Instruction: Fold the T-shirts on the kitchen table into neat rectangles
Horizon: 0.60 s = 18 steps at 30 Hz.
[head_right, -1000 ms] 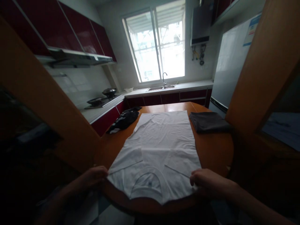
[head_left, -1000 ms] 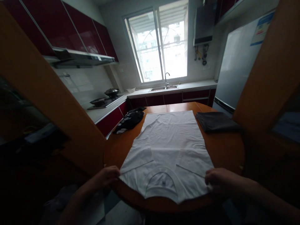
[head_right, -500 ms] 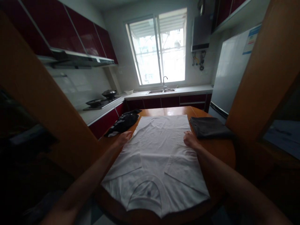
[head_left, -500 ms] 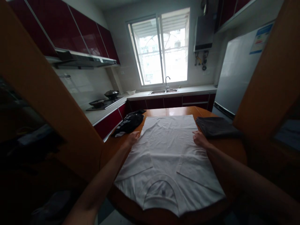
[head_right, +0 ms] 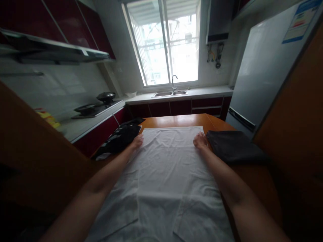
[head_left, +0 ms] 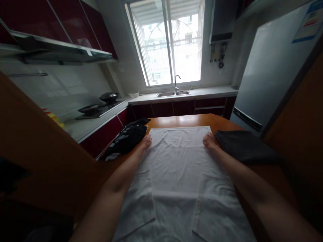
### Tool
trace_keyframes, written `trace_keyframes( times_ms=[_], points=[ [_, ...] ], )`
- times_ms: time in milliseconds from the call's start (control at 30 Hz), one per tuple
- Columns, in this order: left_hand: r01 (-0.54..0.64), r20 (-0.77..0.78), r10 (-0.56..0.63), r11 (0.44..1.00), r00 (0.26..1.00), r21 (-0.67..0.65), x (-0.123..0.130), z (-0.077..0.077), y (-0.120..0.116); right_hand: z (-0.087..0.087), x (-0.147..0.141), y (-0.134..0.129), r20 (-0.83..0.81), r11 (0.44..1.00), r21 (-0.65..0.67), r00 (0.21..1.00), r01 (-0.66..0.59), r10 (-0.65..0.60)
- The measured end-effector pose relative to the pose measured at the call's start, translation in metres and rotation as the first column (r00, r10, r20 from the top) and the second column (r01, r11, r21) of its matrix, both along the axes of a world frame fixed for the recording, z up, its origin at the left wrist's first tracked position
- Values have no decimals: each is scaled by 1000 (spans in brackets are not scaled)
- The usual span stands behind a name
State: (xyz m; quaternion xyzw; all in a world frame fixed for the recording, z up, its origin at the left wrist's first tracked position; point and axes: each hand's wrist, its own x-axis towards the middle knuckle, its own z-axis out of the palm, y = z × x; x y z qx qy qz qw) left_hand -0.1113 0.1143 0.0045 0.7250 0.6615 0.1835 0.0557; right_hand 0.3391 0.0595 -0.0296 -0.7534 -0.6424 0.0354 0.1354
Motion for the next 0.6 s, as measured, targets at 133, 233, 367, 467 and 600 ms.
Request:
trace_keyframes(
  times_ms=[133,233,367,467,600],
  points=[
    [-1,-64,0,1000,998,-22,7,-14,33,-8,3,31,0,995,-25,996,93,-93],
    [16,-119,-24,998,993,-64,9,-24,52,-15,5,47,7,992,-43,993,121,-121],
    [-4,-178,-20,991,984,-132,8,-32,73,-22,10,65,36,992,-66,993,112,-110],
    [-36,-210,2,987,978,-159,8,-36,83,-22,14,81,52,993,-83,995,87,-83],
    [-87,-246,45,983,968,-163,5,-34,86,-20,14,102,60,995,-86,997,53,-48]
  ],
)
